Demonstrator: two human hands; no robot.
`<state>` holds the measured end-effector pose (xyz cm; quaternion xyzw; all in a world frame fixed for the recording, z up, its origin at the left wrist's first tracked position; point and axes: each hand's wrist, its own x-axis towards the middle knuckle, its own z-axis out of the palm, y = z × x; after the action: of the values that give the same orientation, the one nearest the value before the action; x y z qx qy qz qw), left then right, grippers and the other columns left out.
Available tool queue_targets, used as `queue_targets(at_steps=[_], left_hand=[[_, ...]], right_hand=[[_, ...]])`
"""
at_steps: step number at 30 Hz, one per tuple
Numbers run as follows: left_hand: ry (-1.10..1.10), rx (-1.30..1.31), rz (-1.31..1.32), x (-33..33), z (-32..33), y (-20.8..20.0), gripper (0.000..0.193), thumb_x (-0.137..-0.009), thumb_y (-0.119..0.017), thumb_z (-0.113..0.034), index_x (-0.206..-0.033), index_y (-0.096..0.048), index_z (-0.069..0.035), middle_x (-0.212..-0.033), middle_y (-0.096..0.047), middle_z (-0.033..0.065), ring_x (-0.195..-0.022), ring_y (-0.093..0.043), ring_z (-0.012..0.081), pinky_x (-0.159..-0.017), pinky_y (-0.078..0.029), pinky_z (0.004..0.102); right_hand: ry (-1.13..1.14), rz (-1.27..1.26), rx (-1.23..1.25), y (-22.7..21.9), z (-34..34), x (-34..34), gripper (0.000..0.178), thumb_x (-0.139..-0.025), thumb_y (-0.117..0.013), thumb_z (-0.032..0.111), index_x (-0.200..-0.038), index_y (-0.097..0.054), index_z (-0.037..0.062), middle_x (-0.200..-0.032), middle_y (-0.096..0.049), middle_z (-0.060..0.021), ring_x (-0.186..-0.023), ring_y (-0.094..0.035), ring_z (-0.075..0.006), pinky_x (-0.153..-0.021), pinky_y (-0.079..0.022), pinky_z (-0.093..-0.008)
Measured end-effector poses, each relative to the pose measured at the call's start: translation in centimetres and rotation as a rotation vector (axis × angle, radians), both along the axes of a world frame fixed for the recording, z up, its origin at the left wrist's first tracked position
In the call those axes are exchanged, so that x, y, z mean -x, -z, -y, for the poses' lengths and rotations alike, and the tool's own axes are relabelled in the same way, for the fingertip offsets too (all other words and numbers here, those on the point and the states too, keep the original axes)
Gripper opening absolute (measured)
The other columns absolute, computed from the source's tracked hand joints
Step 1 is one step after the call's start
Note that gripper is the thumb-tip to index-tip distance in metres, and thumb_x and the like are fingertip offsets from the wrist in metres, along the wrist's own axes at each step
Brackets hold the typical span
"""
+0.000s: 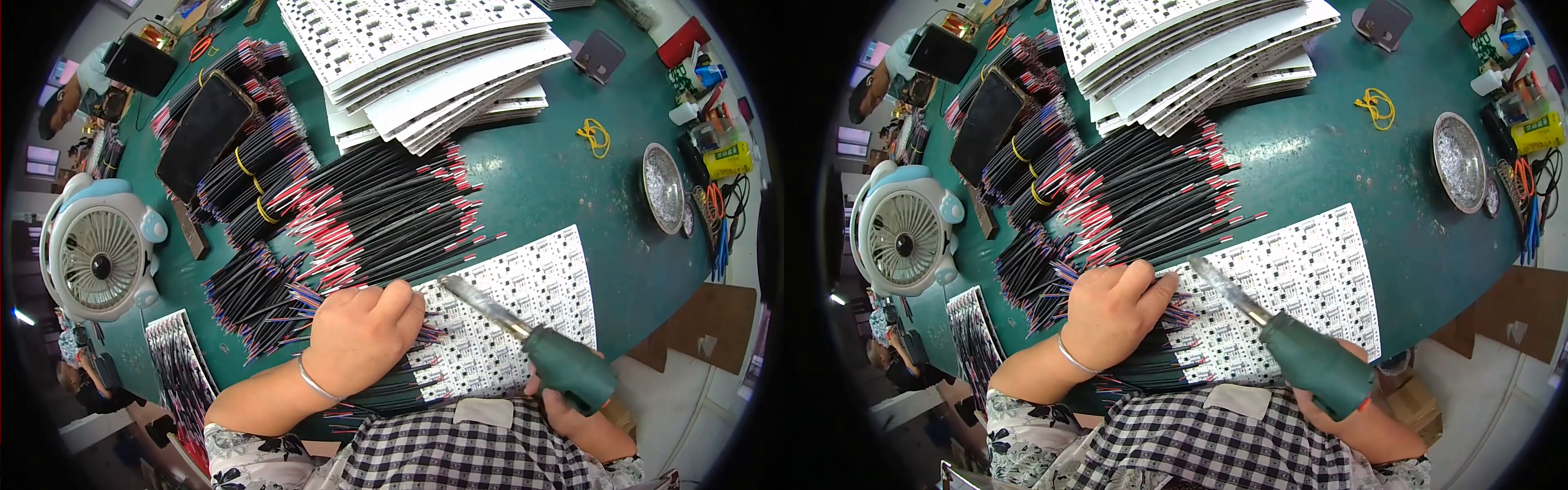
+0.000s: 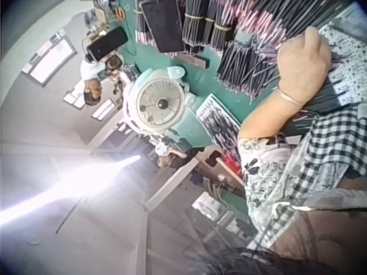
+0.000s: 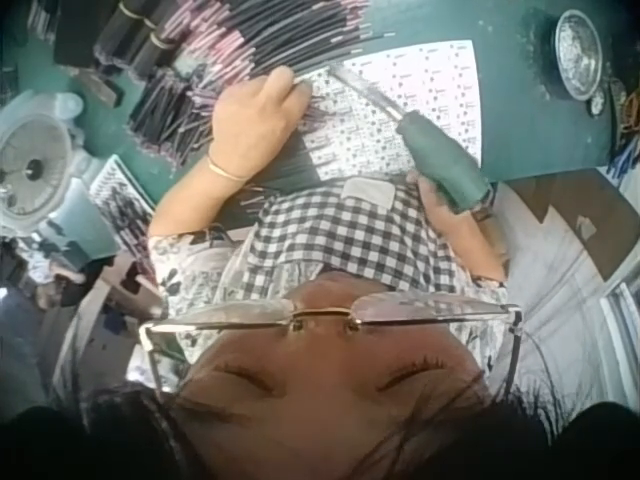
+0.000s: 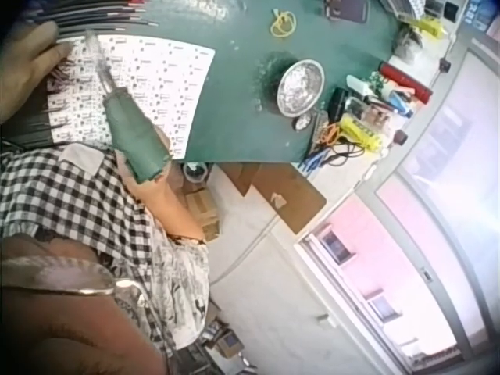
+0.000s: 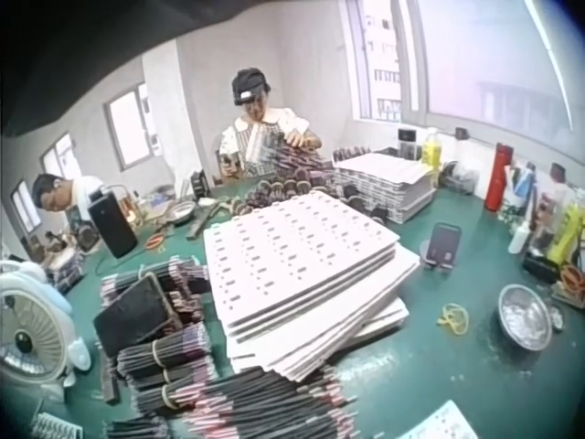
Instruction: The person positions wires onto a circuit board panel and solders them into place using a soldering iron.
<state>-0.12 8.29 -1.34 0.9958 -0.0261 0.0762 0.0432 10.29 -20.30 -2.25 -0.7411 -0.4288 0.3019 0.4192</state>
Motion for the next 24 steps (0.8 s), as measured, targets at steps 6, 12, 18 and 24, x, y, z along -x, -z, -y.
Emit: queue_targets(at_steps=[6, 12, 18, 24], left_hand=[[-0.006, 0.051, -0.028, 0.2, -0.1, 0.1, 0.017, -0.071, -0.061, -0.015, -0.087, -0.064, -0.01, -0.076, -0.045, 0.0003, -0.06, -0.053, 0.0122, -0.05, -0.043, 0.028], [-0.001, 0.134, 0.127, 1.5, -0.1, -0.4, 0.03, -0.072, -0.061, -0.014, -0.101, -0.064, -0.009, -0.07, -0.046, 0.0001, -0.059, -0.05, 0.0134, -0.05, -0.04, 0.0278], [-0.103, 0.094, 0.035, 1.9, 1.4, 0.5, 0.032, -0.074, -0.059, -0.016, -0.105, -0.064, -0.011, -0.073, -0.05, -0.0024, -0.06, -0.048, 0.0124, -0.052, -0.038, 0.0264], [-0.079, 0.09, 0.096, 1.6, 1.8, 0.7, 0.028, -0.066, -0.064, -0.009, -0.094, -0.066, -0.011, -0.084, -0.058, -0.001, -0.062, -0.05, 0.0159, -0.052, -0.04, 0.0293]], right_hand=[[0.317, -0.487, -0.12, -0.1, 0.3, 1.1, 0.025, -0.088, -0.055, 0.006, -0.111, -0.055, -0.0035, -0.079, -0.065, -0.0081, -0.071, -0.065, -0.0156, -0.068, -0.053, -0.0308], [0.328, -0.501, -0.002, -0.6, 0.7, 0.8, 0.062, -0.09, -0.054, 0.048, -0.124, -0.049, -0.0029, -0.105, -0.061, -0.0094, -0.07, -0.061, -0.0167, -0.065, -0.048, -0.03], [0.254, -0.445, 0.008, 0.2, 2.3, 1.0, 0.061, -0.089, -0.055, 0.047, -0.123, -0.051, -0.0029, -0.103, -0.062, -0.0098, -0.071, -0.061, -0.0169, -0.067, -0.049, -0.0299], [0.374, -0.581, 0.007, -0.9, 1.6, 1.6, 0.036, -0.075, -0.061, -0.002, -0.111, -0.058, -0.0045, -0.095, -0.066, -0.0122, -0.077, -0.067, -0.0205, -0.067, -0.053, -0.0299]])
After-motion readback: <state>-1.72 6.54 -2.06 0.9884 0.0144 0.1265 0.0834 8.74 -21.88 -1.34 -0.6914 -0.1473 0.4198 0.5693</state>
